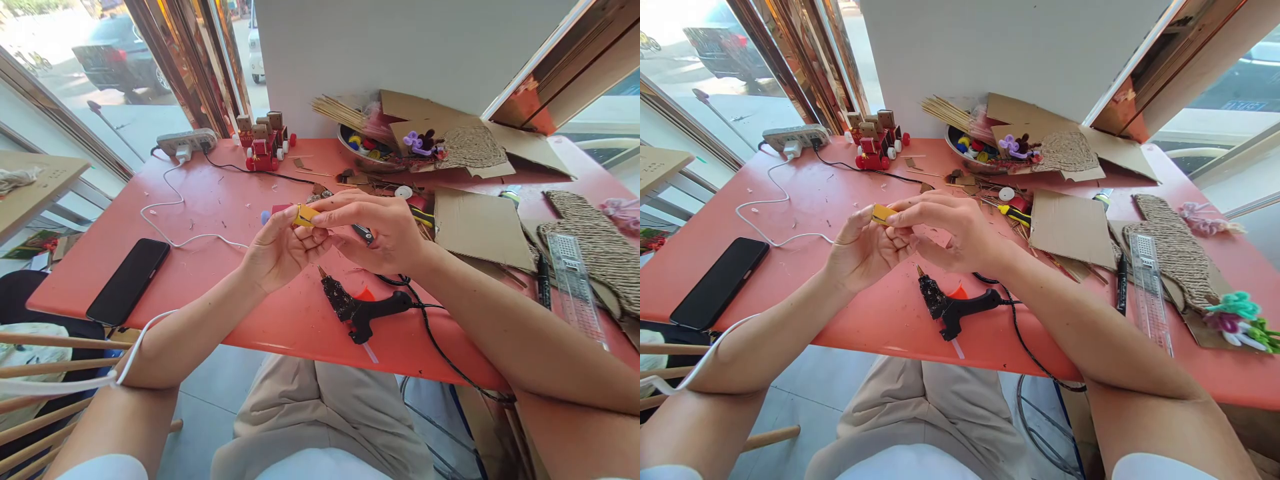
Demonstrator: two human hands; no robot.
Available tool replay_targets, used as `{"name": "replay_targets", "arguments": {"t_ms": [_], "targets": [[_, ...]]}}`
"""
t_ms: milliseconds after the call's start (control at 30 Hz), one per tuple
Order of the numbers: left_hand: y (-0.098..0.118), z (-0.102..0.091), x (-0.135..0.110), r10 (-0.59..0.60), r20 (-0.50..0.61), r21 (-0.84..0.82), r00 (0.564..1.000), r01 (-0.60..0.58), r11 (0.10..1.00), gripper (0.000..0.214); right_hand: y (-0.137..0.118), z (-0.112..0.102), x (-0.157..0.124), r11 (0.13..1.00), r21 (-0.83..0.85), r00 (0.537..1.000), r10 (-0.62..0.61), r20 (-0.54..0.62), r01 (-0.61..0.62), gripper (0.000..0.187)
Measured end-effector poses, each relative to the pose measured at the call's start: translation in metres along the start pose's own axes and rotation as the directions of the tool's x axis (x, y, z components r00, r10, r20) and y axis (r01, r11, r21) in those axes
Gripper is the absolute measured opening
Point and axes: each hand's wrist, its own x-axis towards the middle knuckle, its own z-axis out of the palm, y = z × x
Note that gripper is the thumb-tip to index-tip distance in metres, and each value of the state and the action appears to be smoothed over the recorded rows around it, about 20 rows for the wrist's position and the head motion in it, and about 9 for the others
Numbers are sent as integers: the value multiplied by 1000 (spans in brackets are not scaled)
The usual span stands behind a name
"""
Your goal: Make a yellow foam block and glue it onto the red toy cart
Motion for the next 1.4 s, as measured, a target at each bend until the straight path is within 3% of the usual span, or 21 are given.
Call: {"name": "replay_targets", "arguments": {"t_ms": [200,600,800,933,1233,1400], "targets": [[0,-3,1,13,-26,13,1000,-13,1000,19,10,13,-6,998,-19,993,-57,-105,56,21],[-2,0,1,17,-99,30,995,-14,999,14,16,7,-12,992,-99,995,-88,-53,82,30],[-4,-5,5,142,63,191,988,-152,970,38,6,2,-6,995,-82,995,-70,-77,64,6],[-4,-6,6,202,133,264,970,-231,936,58,0,0,-1,998,-55,996,-4,-91,-1,15],[0,-10,6,245,160,318,956,-285,904,59,-3,-1,0,992,10,988,126,-90,-125,5],[2,-9,5,238,178,328,955,-285,901,60,-3,2,1,997,-44,990,50,-133,-56,7]]}}
